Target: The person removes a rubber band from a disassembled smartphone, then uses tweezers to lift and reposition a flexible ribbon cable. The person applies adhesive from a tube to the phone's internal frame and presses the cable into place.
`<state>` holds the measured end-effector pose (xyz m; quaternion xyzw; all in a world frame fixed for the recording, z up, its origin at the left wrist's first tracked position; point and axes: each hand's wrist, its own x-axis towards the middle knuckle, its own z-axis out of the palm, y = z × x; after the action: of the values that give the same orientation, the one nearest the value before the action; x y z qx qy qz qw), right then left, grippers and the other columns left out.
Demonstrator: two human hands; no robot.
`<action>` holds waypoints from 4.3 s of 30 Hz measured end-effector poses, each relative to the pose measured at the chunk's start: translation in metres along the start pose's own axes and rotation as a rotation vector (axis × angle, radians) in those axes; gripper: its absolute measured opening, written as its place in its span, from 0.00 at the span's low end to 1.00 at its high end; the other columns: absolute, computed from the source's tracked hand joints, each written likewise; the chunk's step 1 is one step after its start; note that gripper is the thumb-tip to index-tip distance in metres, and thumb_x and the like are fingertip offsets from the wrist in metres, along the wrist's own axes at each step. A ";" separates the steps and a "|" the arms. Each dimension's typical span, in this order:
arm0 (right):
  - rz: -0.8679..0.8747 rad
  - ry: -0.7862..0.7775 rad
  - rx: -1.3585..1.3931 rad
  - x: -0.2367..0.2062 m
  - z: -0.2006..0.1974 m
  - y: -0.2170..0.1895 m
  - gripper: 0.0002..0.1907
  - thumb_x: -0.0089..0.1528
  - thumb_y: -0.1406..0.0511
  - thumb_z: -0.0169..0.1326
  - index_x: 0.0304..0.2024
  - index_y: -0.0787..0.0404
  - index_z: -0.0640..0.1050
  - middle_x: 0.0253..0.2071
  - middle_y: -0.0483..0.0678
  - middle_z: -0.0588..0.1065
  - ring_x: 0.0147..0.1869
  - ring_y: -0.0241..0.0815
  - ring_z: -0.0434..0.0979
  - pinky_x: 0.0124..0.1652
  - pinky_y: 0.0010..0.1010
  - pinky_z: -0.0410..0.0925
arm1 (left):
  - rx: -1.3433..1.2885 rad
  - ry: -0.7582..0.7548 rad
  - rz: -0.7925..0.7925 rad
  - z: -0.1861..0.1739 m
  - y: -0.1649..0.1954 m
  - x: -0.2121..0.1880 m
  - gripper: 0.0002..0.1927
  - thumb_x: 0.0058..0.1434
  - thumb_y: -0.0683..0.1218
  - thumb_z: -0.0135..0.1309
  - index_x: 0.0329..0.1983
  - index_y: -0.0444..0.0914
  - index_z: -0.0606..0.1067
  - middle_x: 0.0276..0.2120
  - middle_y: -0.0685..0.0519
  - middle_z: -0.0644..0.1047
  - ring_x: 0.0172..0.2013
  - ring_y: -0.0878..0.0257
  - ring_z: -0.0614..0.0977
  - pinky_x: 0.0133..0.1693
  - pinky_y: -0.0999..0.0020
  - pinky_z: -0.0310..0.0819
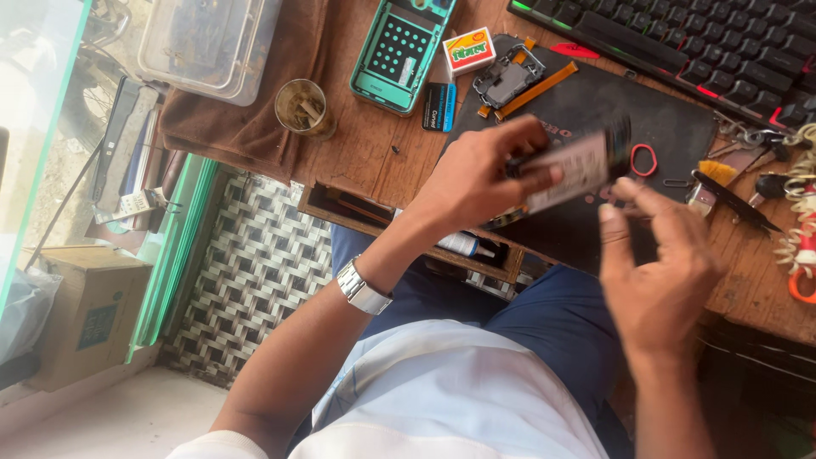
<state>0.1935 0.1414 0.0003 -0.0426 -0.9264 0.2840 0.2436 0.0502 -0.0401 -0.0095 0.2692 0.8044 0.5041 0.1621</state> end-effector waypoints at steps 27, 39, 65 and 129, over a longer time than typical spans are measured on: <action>-0.418 -0.126 -0.213 0.059 0.056 0.006 0.09 0.66 0.70 0.66 0.48 0.64 0.83 0.48 0.47 0.77 0.51 0.45 0.77 0.51 0.38 0.70 | -0.448 0.134 0.036 -0.007 -0.037 0.036 0.22 0.70 0.50 0.56 0.54 0.37 0.58 0.35 0.43 0.85 0.33 0.70 0.83 0.34 0.74 0.78; -0.554 -0.218 -0.245 0.048 0.065 0.003 0.08 0.64 0.71 0.64 0.45 0.67 0.81 0.45 0.48 0.77 0.47 0.45 0.78 0.48 0.36 0.72 | -0.390 0.120 0.051 0.000 -0.065 0.018 0.21 0.69 0.49 0.55 0.53 0.37 0.57 0.35 0.43 0.85 0.32 0.67 0.86 0.32 0.71 0.82; -0.394 -0.395 -0.133 0.044 0.060 0.013 0.13 0.66 0.60 0.62 0.41 0.64 0.78 0.38 0.49 0.76 0.44 0.46 0.79 0.48 0.36 0.75 | -0.607 0.165 0.131 0.011 -0.074 0.014 0.20 0.71 0.46 0.57 0.52 0.36 0.58 0.43 0.40 0.82 0.44 0.66 0.84 0.38 0.71 0.84; -0.165 0.032 -0.141 0.033 0.061 0.019 0.07 0.67 0.72 0.68 0.47 0.64 0.85 0.42 0.48 0.78 0.45 0.44 0.77 0.48 0.34 0.72 | -0.636 0.159 0.106 0.032 -0.057 0.030 0.29 0.68 0.40 0.60 0.60 0.38 0.52 0.48 0.38 0.81 0.47 0.57 0.88 0.46 0.64 0.91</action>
<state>0.1341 0.1342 -0.0399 0.0120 -0.9405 0.1962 0.2773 0.0280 -0.0192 -0.0740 0.2064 0.6018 0.7571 0.1485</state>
